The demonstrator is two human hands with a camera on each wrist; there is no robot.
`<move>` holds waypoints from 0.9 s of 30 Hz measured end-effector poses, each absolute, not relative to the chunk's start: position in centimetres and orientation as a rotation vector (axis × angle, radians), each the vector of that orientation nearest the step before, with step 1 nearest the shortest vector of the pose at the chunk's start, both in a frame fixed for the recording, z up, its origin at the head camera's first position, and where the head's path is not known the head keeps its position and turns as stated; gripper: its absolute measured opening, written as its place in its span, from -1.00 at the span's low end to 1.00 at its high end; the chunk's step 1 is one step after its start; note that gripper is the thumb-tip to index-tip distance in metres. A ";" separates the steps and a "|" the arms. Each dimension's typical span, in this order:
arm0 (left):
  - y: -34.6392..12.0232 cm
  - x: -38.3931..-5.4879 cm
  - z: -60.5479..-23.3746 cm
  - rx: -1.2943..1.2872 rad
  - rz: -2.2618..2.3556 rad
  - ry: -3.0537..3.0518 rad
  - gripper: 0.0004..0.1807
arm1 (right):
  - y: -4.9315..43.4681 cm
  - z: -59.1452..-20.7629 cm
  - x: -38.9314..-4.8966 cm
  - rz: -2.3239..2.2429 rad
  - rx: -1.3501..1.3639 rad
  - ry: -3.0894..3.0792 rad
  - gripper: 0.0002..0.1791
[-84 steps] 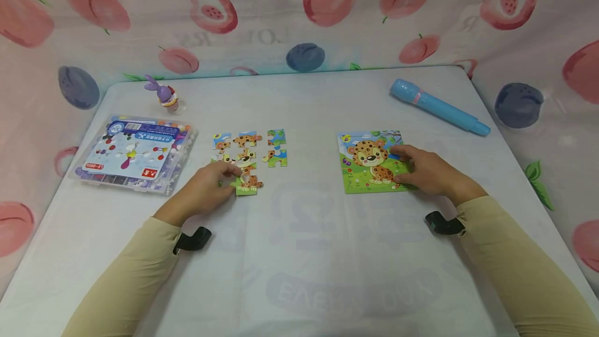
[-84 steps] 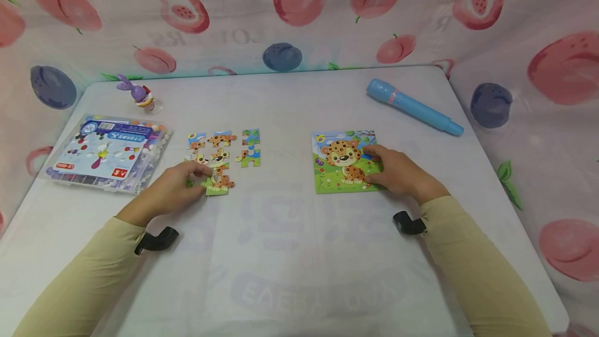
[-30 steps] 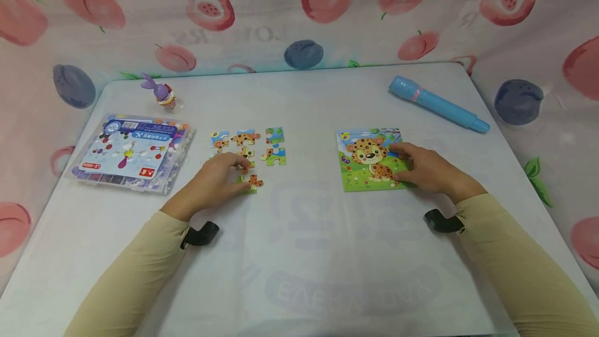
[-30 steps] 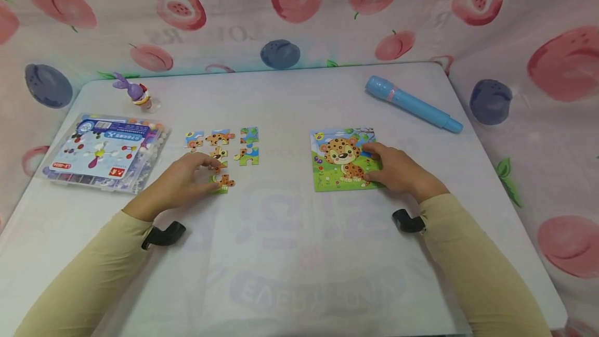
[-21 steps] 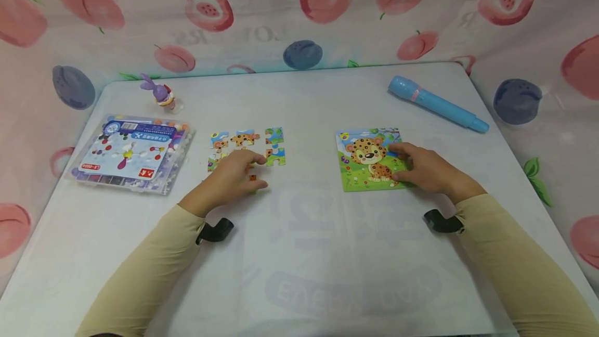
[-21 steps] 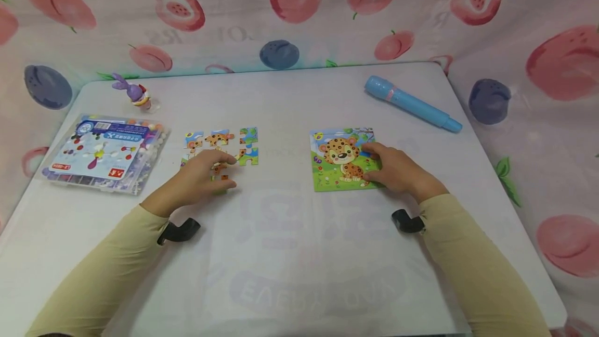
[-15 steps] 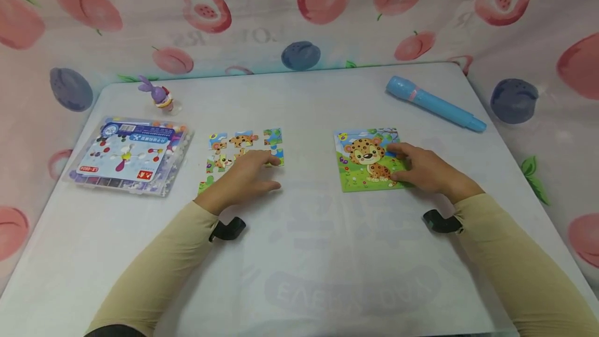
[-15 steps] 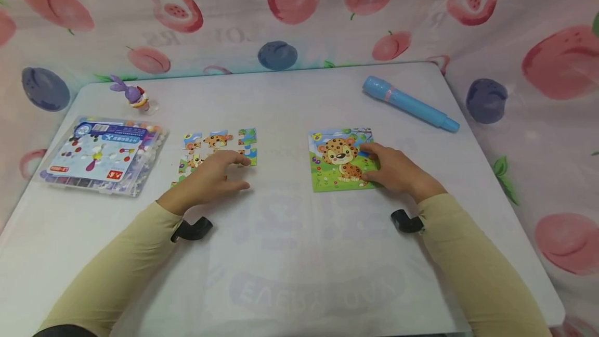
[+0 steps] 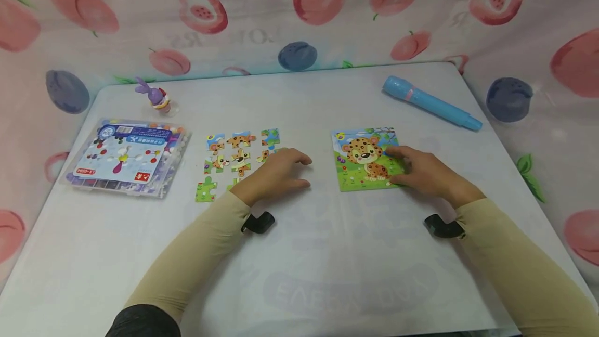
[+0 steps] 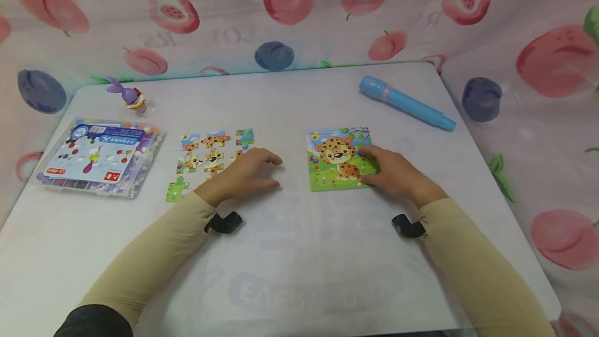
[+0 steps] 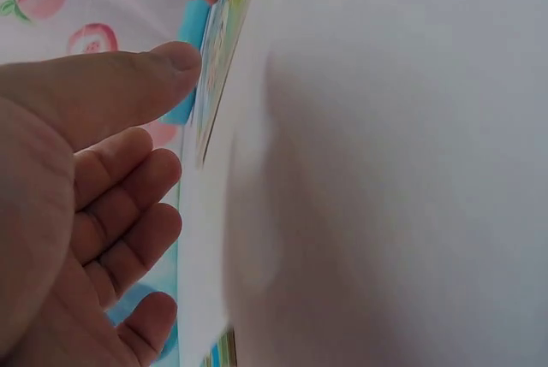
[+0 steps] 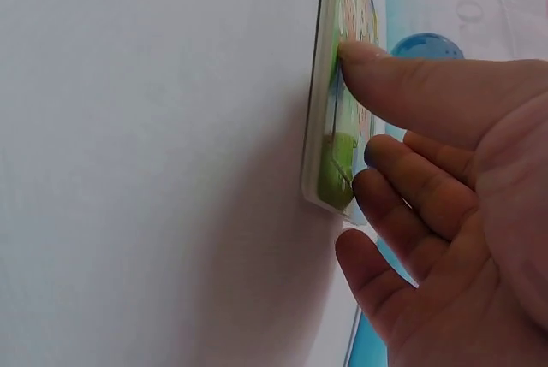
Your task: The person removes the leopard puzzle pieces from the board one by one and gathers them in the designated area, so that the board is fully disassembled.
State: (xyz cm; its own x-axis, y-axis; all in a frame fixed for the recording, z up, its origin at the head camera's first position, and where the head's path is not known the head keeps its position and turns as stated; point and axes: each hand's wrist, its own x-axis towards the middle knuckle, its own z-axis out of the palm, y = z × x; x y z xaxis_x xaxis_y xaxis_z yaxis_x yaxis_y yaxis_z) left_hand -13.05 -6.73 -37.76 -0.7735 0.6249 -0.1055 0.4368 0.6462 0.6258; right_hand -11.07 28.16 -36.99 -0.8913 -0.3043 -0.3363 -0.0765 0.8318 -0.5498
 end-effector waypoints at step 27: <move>4.1 -15.7 -37.8 0.942 0.665 2.460 -0.40 | 29.6 -36.8 -11.2 -0.708 -0.276 2.592 -0.10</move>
